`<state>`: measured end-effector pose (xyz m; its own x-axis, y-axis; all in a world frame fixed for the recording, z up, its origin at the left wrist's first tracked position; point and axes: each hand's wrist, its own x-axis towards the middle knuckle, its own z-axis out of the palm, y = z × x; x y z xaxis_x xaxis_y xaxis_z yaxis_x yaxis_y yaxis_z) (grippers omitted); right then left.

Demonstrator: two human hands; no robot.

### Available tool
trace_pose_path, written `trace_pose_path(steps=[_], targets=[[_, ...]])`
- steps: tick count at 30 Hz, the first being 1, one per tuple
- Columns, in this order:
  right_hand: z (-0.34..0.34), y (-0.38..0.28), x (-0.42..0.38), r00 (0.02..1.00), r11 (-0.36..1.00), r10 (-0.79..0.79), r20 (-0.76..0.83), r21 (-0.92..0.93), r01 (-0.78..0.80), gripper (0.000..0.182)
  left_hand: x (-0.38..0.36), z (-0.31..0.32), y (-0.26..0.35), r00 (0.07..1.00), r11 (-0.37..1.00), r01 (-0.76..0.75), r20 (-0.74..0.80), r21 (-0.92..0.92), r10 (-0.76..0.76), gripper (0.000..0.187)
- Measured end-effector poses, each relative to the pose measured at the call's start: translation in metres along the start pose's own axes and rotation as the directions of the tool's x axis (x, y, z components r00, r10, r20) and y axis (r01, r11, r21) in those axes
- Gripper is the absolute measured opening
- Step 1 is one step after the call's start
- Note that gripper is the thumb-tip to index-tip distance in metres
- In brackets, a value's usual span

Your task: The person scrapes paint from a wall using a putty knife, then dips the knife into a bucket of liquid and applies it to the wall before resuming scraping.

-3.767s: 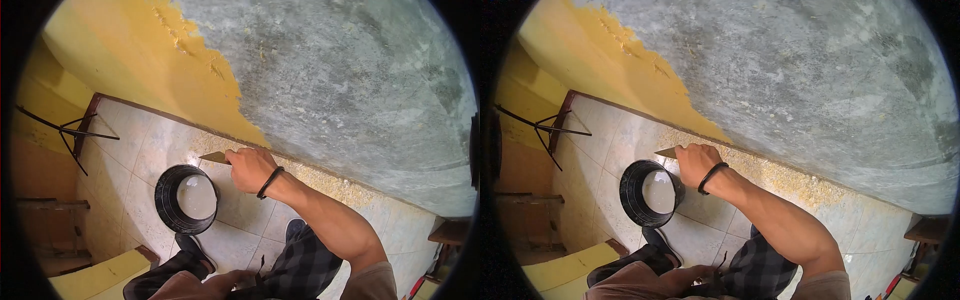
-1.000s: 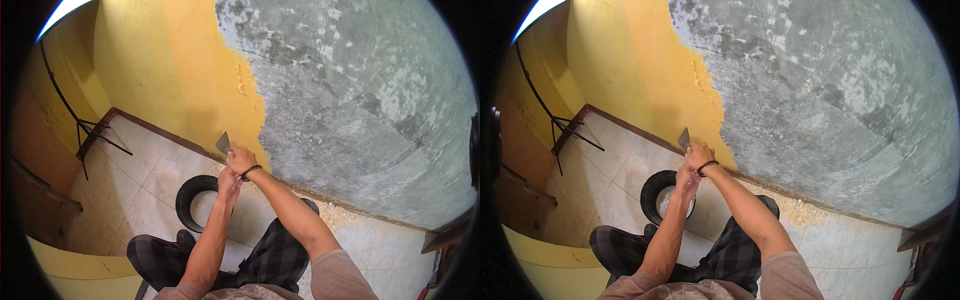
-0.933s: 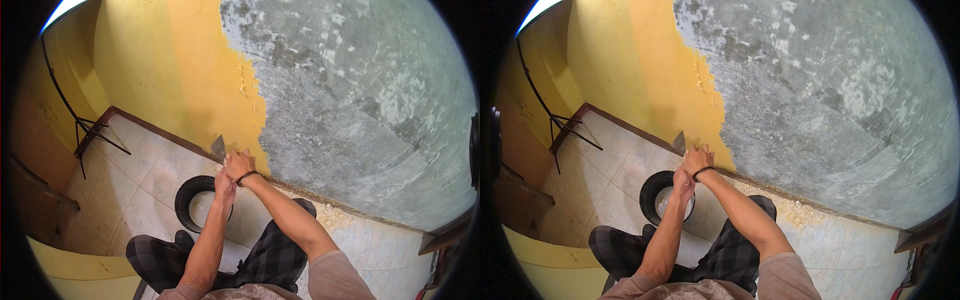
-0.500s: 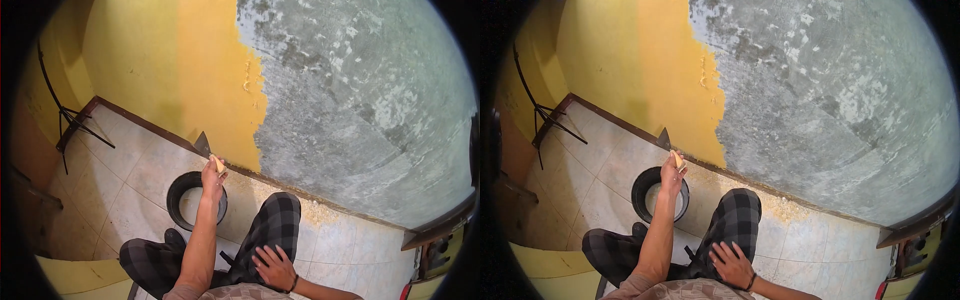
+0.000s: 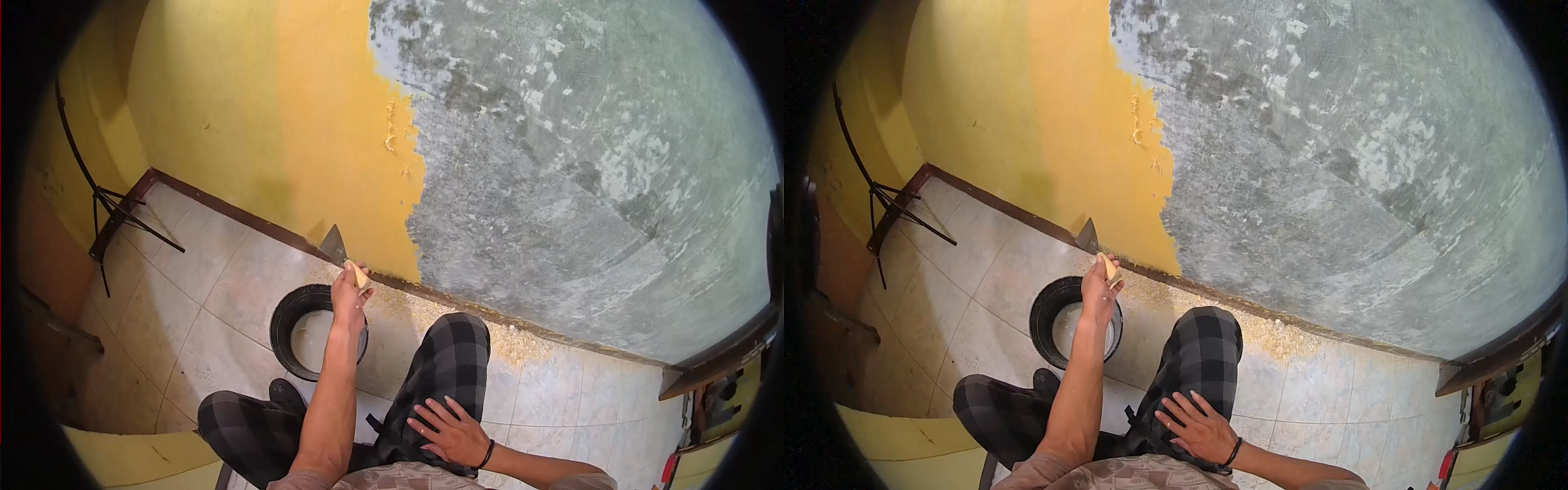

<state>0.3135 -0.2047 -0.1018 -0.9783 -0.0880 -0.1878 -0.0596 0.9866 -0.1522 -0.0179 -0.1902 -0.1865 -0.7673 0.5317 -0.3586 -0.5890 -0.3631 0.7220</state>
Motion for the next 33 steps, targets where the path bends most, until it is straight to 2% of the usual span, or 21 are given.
trace_pose_path(steps=[2,5,7,9,11,13,14,16,17,18,19,20,21,22,23,24,25,26,28,30,33], targets=[[-0.006,-0.003,0.004,1.0,1.0,0.02,-0.015,0.011,-0.02,0.062,0.0,-0.002,0.002,1.0,1.0,-0.002,-0.026,0.004,0.002,0.033],[-0.031,0.002,0.014,0.998,0.998,-0.05,0.041,-0.029,0.051,0.055,0.0,0.0,0.001,0.998,1.0,-0.016,0.058,0.019,0.015,0.032],[-0.063,0.016,0.031,0.948,0.971,-0.075,-0.308,0.194,0.14,0.047,-0.012,0.011,0.002,0.979,0.998,0.015,0.201,0.054,-0.026,0.031],[-0.108,0.035,0.055,0.908,0.977,0.095,-0.409,0.213,-0.007,0.04,-0.019,0.022,-0.002,0.957,0.996,0.045,0.283,0.073,-0.064,0.032],[-0.133,0.05,0.085,0.786,0.956,0.269,-0.557,0.054,-0.289,0.039,-0.023,0.036,-0.008,0.878,0.994,0.095,0.465,0.058,-0.111,0.033],[-0.143,0.074,0.12,0.776,0.847,0.447,-0.445,-0.068,-0.527,0.042,-0.034,0.052,-0.004,0.85,0.994,0.1,0.517,0.036,-0.104,0.032],[-0.143,0.09,0.137,0.775,0.848,0.443,-0.451,-0.068,-0.525,0.042,-0.038,0.057,-0.002,0.817,0.993,0.114,0.566,0.017,-0.104,0.03],[-0.133,0.122,0.165,0.914,0.912,0.363,-0.181,0.268,-0.31,0.051,-0.032,0.06,-0.008,0.809,0.995,0.09,0.586,-0.048,-0.045,0.029],[-0.121,0.133,0.171,0.914,0.912,0.365,-0.177,0.264,-0.313,0.051,-0.032,0.059,-0.012,0.801,0.99,0.079,0.598,-0.116,0.006,0.028],[-0.122,0.133,0.177,0.913,0.855,0.351,-0.206,0.469,-0.223,0.051,-0.028,0.054,-0.002,0.698,0.987,0.137,0.715,-0.08,-0.039,0.034],[-0.124,0.132,0.18,0.909,0.755,0.342,-0.238,0.645,-0.116,0.052,-0.03,0.057,0.0,0.697,0.986,0.139,0.716,-0.093,-0.031,0.034],[-0.126,0.129,0.172,0.885,0.618,0.439,-0.154,0.766,-0.173,0.045,-0.033,0.061,0.001,0.752,0.997,0.069,0.656,0.013,-0.061,0.034],[-0.126,0.135,0.172,0.887,0.63,0.435,-0.153,0.755,-0.179,0.045,-0.036,0.066,0.006,0.805,0.992,0.007,0.588,0.122,-0.078,0.035],[-0.125,0.144,0.169,0.874,0.728,0.424,-0.238,0.663,-0.173,0.038,-0.038,0.067,0.008,0.805,0.995,0.008,0.59,0.104,-0.068,0.035],[-0.125,0.152,0.165,0.857,0.81,0.403,-0.32,0.56,-0.172,0.032,-0.041,0.067,0.01,0.775,0.992,0.036,0.623,0.119,-0.102,0.039],[-0.151,0.141,0.161,0.835,0.731,0.494,-0.242,0.635,-0.248,0.025,-0.044,0.067,0.012,0.743,0.988,0.062,0.655,0.139,-0.139,0.044],[-0.171,0.139,0.156,0.829,0.751,0.494,-0.263,0.609,-0.254,0.024,-0.045,0.068,0.014,0.74,0.989,0.068,0.657,0.133,-0.14,0.044],[-0.189,0.143,0.152,0.822,0.769,0.494,-0.284,0.583,-0.26,0.023,-0.046,0.07,0.016,0.669,0.962,-0.004,0.716,0.273,-0.2,0.048],[-0.227,0.159,0.149,0.798,0.92,0.344,-0.495,0.347,-0.181,0.02,-0.05,0.075,0.021,0.574,0.9,-0.105,0.765,0.422,-0.292,0.055],[-0.279,0.151,0.151,0.765,0.867,0.375,-0.523,0.491,-0.089,0.021,-0.051,0.079,0.02,0.572,0.901,-0.119,0.77,0.418,-0.282,0.056],[-0.335,0.151,0.167,0.668,0.966,0.225,-0.709,0.251,-0.059,0.026,-0.047,0.079,0.017,0.582,0.89,-0.139,0.763,0.434,-0.281,0.056]])
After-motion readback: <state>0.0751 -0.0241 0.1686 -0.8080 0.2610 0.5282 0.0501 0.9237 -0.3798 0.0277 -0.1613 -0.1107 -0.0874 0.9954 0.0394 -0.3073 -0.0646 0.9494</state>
